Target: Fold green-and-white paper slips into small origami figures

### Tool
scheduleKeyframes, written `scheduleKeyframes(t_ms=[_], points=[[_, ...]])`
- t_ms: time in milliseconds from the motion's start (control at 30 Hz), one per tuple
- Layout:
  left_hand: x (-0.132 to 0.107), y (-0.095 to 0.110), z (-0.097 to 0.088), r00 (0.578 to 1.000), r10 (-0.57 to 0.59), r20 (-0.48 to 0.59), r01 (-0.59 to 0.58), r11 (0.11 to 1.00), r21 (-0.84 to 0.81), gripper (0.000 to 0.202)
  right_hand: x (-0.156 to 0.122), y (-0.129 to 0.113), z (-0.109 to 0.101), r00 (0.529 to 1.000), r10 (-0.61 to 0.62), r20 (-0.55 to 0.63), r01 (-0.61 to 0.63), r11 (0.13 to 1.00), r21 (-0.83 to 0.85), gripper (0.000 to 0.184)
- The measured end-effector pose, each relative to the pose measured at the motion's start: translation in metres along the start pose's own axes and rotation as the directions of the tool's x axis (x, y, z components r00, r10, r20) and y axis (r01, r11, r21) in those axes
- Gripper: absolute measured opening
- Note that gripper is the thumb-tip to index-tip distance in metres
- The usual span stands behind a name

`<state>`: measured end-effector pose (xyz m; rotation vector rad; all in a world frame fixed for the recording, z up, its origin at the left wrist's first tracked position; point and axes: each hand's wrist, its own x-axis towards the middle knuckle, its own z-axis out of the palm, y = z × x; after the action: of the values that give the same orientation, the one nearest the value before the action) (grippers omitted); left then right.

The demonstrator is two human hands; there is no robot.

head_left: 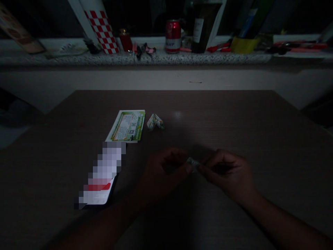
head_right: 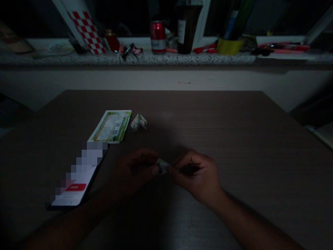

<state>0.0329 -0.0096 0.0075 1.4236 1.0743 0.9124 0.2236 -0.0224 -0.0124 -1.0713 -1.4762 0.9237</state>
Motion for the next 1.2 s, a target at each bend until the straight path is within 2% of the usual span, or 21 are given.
scheduleKeyframes(t_ms=[67,167,300,367,500,633,733,867,967,1067,1200], points=[[0.002,0.001,-0.002,0.999,0.046,0.024,-0.048,0.995,0.085,0.012,0.000,0.001,0.000,0.999,-0.004,0.037,0.005,1.000,-0.017,0.018],[0.004,0.001,-0.005,0.994,0.082,0.074,-0.093,0.984,0.153,0.015,0.002,-0.001,-0.001,0.999,0.030,0.017,-0.030,0.999,-0.013,0.019],[0.004,-0.001,-0.007,0.982,0.002,0.191,-0.030,0.989,0.144,0.017,0.005,-0.006,-0.001,0.993,0.106,-0.049,-0.105,0.994,0.025,0.018],[0.003,-0.002,-0.006,0.978,-0.014,0.210,-0.011,0.993,0.120,0.017,0.007,-0.007,-0.001,0.989,0.138,-0.047,-0.134,0.988,0.080,0.017],[0.003,-0.002,-0.007,0.987,-0.021,0.159,0.016,0.999,0.033,0.017,0.007,-0.002,-0.002,0.981,0.169,0.091,-0.184,0.963,0.195,0.027],[0.003,-0.005,-0.009,0.975,-0.051,0.217,0.059,0.998,-0.030,0.019,0.004,0.004,-0.004,0.951,0.157,0.265,-0.204,0.966,0.161,0.040],[0.002,-0.008,-0.008,0.959,-0.070,0.276,0.094,0.993,-0.076,0.020,0.000,0.008,-0.006,0.944,0.155,0.290,-0.198,0.972,0.123,0.044],[0.001,-0.009,-0.006,0.943,-0.064,0.328,0.099,0.991,-0.093,0.021,-0.005,0.012,-0.007,0.956,0.151,0.252,-0.186,0.975,0.120,0.042],[0.002,-0.007,-0.006,0.943,-0.084,0.322,0.129,0.984,-0.122,0.023,-0.005,0.012,-0.007,0.954,0.144,0.263,-0.188,0.970,0.154,0.042],[0.003,-0.006,-0.007,0.949,-0.099,0.299,0.152,0.976,-0.157,0.024,-0.002,0.010,-0.007,0.927,0.105,0.361,-0.182,0.966,0.186,0.042],[0.004,-0.005,-0.007,0.956,-0.085,0.282,0.135,0.977,-0.163,0.023,-0.001,0.005,-0.007,0.913,0.030,0.408,-0.091,0.987,0.130,0.038]])
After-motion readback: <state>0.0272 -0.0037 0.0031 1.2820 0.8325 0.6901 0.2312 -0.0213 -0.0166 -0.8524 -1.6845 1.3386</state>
